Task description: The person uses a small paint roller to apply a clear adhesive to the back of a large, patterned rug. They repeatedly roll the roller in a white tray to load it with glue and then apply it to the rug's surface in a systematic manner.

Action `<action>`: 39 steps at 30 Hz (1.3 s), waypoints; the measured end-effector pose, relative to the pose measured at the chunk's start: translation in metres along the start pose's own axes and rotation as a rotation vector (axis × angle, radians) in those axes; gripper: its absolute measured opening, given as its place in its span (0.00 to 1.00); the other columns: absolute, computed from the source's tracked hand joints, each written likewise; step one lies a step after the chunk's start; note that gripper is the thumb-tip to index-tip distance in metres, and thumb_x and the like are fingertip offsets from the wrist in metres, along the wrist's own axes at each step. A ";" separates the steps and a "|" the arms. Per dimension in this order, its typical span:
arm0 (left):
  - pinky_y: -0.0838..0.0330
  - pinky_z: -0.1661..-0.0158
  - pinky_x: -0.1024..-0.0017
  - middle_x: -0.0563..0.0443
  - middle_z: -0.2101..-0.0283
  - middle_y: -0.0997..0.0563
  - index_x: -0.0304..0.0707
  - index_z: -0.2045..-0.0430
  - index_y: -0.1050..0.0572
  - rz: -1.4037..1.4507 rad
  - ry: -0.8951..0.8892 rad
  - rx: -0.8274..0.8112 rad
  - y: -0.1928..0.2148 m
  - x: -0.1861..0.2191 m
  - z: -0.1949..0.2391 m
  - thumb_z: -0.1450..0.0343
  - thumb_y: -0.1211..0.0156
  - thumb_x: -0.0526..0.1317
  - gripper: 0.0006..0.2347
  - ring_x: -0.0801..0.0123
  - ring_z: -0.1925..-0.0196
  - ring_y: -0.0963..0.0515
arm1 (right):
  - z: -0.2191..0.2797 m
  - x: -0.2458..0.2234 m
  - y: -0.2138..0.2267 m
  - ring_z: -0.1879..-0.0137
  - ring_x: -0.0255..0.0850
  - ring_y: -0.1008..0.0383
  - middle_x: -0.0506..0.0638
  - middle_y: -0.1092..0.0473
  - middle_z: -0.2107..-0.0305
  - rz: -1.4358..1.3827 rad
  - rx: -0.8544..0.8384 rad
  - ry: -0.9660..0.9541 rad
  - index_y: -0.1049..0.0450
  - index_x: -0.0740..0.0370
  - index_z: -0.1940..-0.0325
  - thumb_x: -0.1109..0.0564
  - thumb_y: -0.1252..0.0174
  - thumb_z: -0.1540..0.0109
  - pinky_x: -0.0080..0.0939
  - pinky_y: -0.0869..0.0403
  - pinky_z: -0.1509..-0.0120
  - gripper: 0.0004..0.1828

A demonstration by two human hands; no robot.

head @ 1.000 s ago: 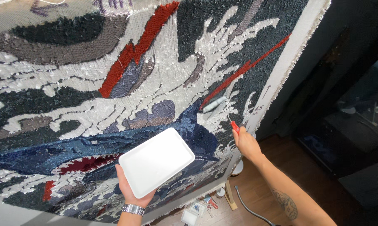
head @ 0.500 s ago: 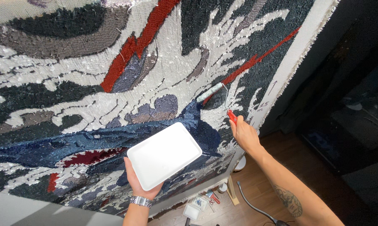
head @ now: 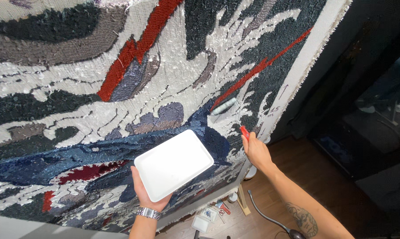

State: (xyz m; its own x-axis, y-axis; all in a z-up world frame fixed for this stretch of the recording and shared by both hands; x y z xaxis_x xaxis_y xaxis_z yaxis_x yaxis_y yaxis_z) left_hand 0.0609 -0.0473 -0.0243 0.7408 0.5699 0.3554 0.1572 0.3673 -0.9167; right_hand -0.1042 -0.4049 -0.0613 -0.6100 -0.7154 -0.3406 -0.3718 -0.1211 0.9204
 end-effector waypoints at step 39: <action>0.30 0.49 0.36 0.52 0.37 0.22 0.63 0.32 0.31 -0.066 0.057 0.130 0.014 0.000 -0.013 0.33 0.54 0.76 0.37 0.44 0.42 0.23 | 0.017 -0.092 0.049 0.85 0.32 0.49 0.43 0.44 0.85 -1.281 -0.233 -0.530 0.38 0.58 0.69 0.43 0.67 0.19 0.30 0.46 0.86 0.29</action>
State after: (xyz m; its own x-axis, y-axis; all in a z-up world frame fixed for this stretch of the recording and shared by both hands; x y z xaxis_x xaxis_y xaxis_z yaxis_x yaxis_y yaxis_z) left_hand 0.0712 -0.0518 -0.0398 0.7682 0.4999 0.3999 0.1241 0.4966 -0.8591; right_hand -0.0782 -0.3338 0.0115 -0.1482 0.3115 -0.9386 -0.7718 -0.6299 -0.0872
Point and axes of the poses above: each hand's wrist, its own z-axis away from the middle knuckle, its own y-axis out of the back of the hand, x = y × z, the point moved 7 cm from there along -z, towards the middle knuckle
